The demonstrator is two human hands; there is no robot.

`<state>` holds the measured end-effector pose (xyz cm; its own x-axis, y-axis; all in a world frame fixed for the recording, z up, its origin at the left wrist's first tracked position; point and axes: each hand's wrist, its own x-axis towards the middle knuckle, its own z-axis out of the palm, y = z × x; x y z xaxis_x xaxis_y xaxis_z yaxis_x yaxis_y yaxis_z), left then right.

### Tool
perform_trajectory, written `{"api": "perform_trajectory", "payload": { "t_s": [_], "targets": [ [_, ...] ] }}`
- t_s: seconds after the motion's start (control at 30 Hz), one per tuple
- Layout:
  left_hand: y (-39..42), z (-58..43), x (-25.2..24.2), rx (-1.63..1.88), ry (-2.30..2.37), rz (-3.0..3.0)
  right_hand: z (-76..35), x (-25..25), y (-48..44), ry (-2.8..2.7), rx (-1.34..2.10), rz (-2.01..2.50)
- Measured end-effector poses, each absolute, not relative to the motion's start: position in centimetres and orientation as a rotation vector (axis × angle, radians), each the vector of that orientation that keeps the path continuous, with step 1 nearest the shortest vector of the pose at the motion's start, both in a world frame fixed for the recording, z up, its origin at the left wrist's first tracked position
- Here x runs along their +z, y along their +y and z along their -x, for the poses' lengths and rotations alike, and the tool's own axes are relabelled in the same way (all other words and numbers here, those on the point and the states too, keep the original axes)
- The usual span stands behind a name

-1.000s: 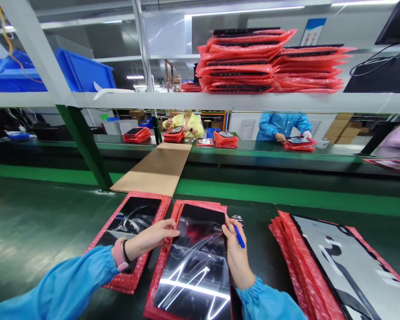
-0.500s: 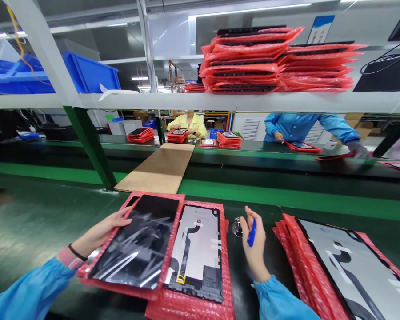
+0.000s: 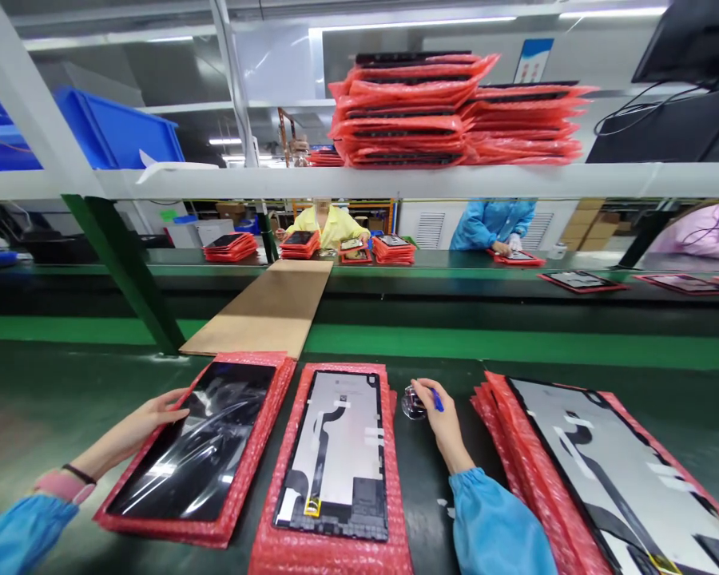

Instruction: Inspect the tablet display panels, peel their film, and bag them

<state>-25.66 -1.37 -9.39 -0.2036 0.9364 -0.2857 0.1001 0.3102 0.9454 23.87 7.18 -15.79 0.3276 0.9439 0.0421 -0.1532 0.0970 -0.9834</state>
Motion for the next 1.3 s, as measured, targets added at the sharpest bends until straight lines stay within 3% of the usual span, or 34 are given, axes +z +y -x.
{"api": "perform_trajectory", "payload": {
  "t_s": [0.23, 0.47, 0.7, 0.97, 1.3],
  "targets": [
    [0.1, 24.0, -7.8, 1.219, 1.856, -1.214, -23.5, -15.6, 6.8, -0.893, 0.972, 1.150],
    [-1.1, 13.1, -7.6, 1.003, 1.418, -1.244, -22.1, -13.1, 3.2, -0.860, 0.873, 1.108],
    [-0.7, 8.7, -9.1, 0.820, 1.295, -0.994, -18.0, -11.2, -3.3, -1.137, 1.453, 1.000],
    [-0.5, 7.7, -7.9, 0.912, 1.215, -0.826, -16.3, -12.9, -3.6, -1.578, 0.921, 1.359],
    [0.0, 7.6, -8.1, 1.003, 1.187, -0.648, -15.6, -12.3, -3.5, -1.635, 0.871, 1.400]
  ]
}}
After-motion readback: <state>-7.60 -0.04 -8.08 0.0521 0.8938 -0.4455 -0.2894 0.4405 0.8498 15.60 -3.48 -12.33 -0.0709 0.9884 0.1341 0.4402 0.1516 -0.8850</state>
